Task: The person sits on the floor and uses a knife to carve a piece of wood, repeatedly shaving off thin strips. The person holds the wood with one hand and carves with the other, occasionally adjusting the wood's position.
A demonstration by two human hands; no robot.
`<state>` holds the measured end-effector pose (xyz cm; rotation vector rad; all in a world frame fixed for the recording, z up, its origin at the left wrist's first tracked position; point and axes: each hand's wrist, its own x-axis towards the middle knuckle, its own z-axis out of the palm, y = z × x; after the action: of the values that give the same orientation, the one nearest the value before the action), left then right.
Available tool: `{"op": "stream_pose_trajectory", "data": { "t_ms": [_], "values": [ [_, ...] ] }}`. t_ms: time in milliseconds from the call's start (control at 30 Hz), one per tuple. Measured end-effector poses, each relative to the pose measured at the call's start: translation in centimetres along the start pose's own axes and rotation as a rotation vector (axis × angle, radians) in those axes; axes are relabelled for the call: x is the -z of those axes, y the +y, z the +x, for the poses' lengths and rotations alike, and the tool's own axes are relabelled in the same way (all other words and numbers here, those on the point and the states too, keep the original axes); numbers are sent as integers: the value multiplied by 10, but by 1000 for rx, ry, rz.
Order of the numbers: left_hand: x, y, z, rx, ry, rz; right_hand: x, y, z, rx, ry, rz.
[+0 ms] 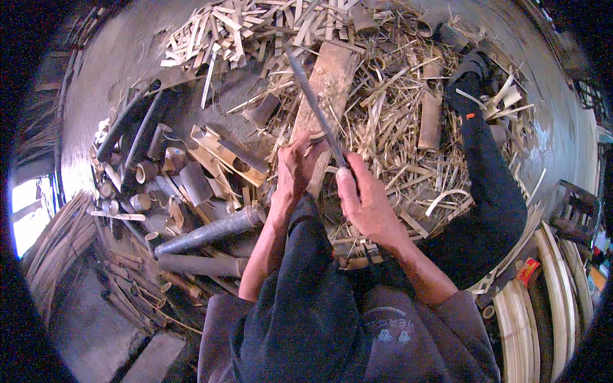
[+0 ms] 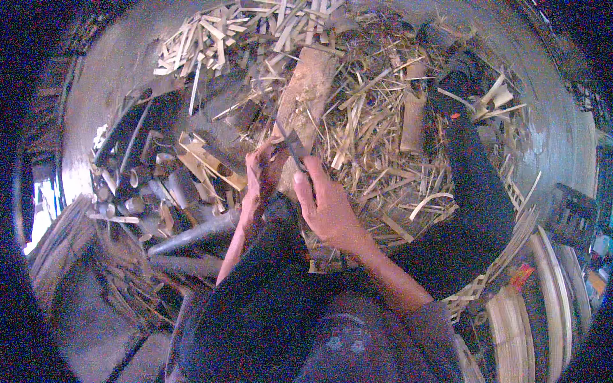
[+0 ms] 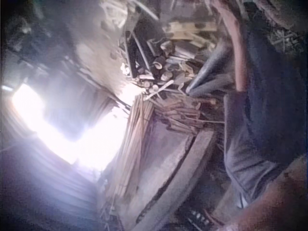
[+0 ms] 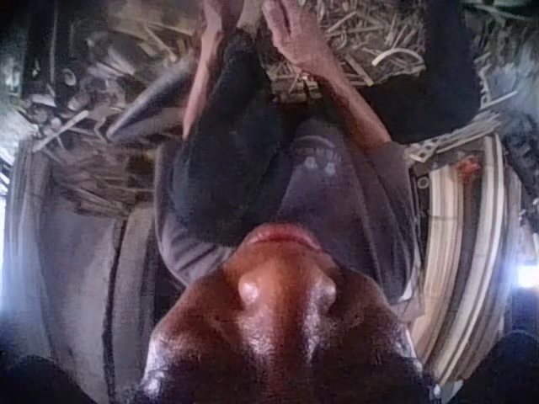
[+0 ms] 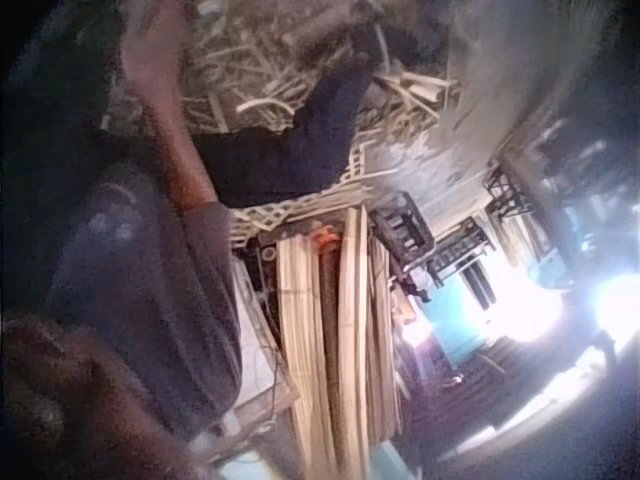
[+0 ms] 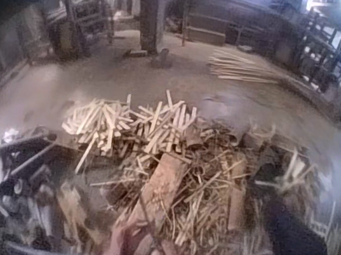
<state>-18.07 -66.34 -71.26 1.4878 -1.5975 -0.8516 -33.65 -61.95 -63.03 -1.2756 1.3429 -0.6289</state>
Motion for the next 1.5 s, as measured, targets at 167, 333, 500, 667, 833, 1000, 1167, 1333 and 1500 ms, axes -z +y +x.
{"op": "stream_pose_trajectory", "data": {
  "t_ms": [167, 333, 500, 667, 833, 1000, 1167, 1333, 1500],
  "values": [
    [4, -1, -1, 52, -39, 9, 15, -17, -1, -20, -74, -114],
    [7, 13, 5, 82, -79, 187, 5, -5, -1, 3, -1, -46],
    [8, 20, 15, 26, -67, 165, 9, 13, 3, 293, 106, -139],
    [19, 21, 25, -103, 3, 310, 13, 0, 8, 268, 147, -156],
    [10, 14, 17, -7, -125, 288, 11, 21, 14, 260, 175, -237],
    [-26, -64, 4, -294, -77, 257, 9, 18, 20, 187, 156, -179],
    [-31, -54, 17, -34, -255, 142, 32, 72, 38, 282, 384, -590],
    [-34, -20, 33, 18, -330, 82, 49, 72, 43, 169, 372, -371],
    [-25, -28, 41, -56, -424, 110, 53, 81, 42, 114, 211, -161]
  ]
}}
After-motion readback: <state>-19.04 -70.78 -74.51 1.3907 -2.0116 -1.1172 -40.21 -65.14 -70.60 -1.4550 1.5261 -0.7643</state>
